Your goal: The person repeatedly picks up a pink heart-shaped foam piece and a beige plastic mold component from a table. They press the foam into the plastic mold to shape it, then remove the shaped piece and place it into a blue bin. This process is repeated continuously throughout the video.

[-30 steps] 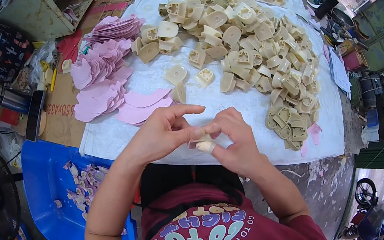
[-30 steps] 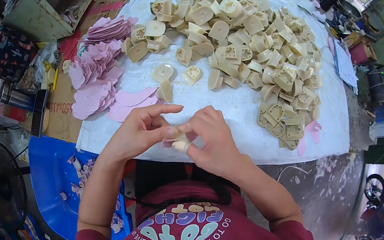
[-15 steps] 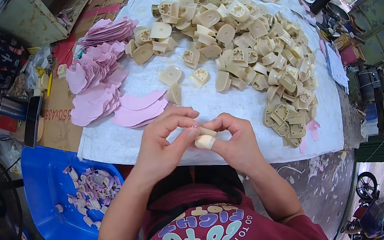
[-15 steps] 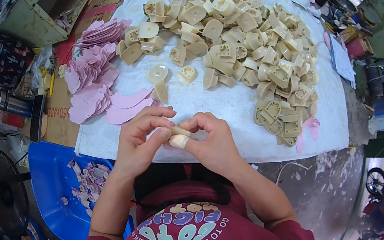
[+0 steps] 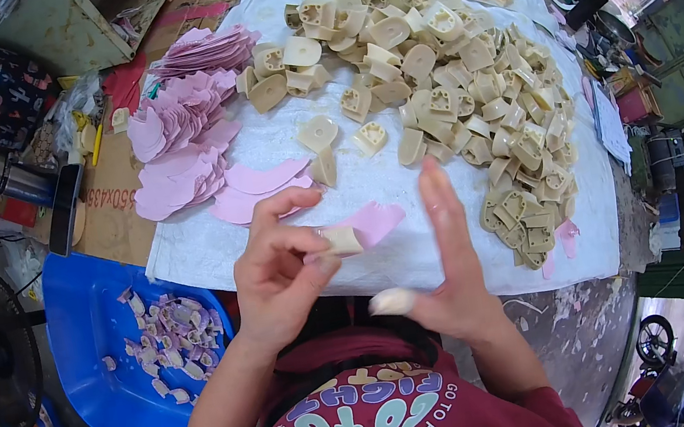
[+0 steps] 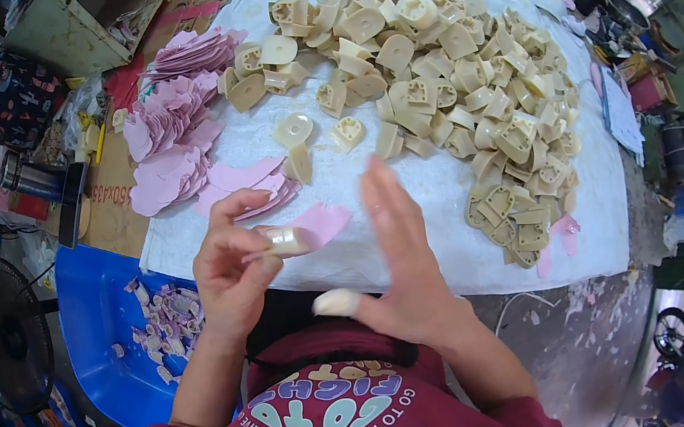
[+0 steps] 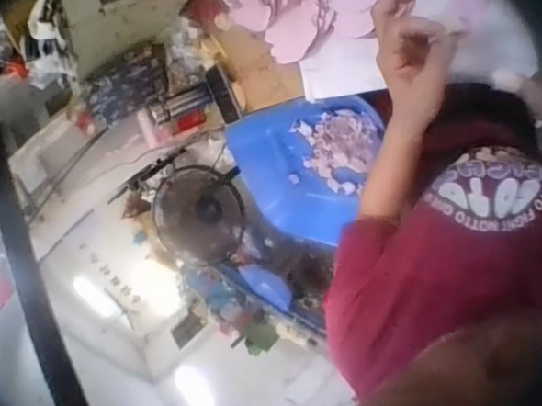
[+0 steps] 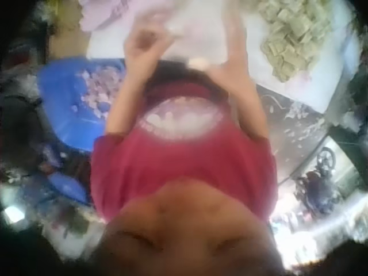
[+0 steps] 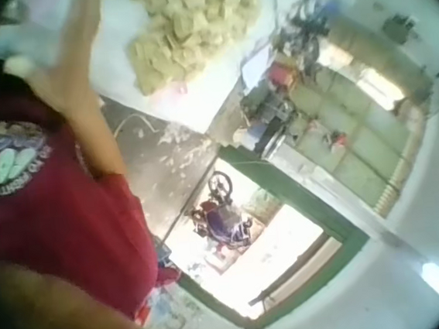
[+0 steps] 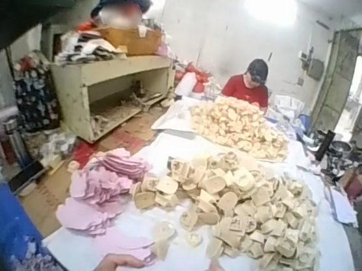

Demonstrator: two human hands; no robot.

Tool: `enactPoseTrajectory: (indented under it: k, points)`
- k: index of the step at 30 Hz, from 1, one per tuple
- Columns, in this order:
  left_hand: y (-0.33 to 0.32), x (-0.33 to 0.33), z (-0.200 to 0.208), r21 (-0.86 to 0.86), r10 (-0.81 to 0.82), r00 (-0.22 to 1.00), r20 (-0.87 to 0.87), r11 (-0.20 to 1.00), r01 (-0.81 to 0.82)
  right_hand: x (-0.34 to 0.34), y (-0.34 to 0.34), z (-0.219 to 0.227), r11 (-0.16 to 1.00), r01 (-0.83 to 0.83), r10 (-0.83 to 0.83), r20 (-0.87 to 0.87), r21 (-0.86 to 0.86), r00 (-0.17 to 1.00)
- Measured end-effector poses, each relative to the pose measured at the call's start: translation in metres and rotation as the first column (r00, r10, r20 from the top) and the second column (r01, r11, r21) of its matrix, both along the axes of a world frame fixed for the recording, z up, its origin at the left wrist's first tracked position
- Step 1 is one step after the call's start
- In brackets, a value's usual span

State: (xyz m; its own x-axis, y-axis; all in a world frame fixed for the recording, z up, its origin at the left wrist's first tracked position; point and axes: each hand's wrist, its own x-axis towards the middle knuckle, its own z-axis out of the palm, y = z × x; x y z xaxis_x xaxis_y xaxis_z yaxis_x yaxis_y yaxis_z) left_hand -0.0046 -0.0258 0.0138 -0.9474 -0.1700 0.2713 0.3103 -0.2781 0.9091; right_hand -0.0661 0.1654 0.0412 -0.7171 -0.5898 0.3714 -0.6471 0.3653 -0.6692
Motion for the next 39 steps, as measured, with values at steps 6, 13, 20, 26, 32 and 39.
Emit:
enactPoseTrajectory:
  k: [6, 13, 20, 26, 32, 39]
  points:
    - [0.003, 0.003, 0.007, -0.387, -0.069, 0.973, -0.222, 0.922, -0.023, 0.011, 0.002, -0.021, 0.699, 0.393, 0.403, 0.783, -0.597, 0.474]
    - [0.010, 0.002, 0.012, -0.604, 0.061, 0.945, -0.322, 0.755, -0.255, 0.017, 0.007, -0.012, 0.694, 0.422, 0.427, 0.806, -0.583, 0.411]
    - [0.020, -0.004, 0.007, -0.712, 0.112, 0.940, -0.322, 0.626, -0.318, 0.023, -0.010, -0.007, 0.830, 0.343, 0.149, 0.768, -0.439, 0.623]
    - [0.033, -0.014, -0.014, -0.525, 0.208, 0.962, -0.174, 0.807, -0.270, 0.016, -0.015, -0.030, 0.910, 0.257, -0.100, 0.429, -0.324, 0.898]
    - [0.040, -0.026, -0.018, 0.017, 0.005, 0.989, 0.150, 1.000, -0.008, 0.006, -0.020, -0.030, 0.834, 0.263, -0.142, 0.272, -0.485, 0.952]
    - [0.023, -0.029, -0.038, 0.064, 0.007, 0.935, 0.355, 0.997, -0.031, -0.015, -0.007, -0.043, 0.738, 0.262, 0.504, 0.766, -0.622, 0.399]
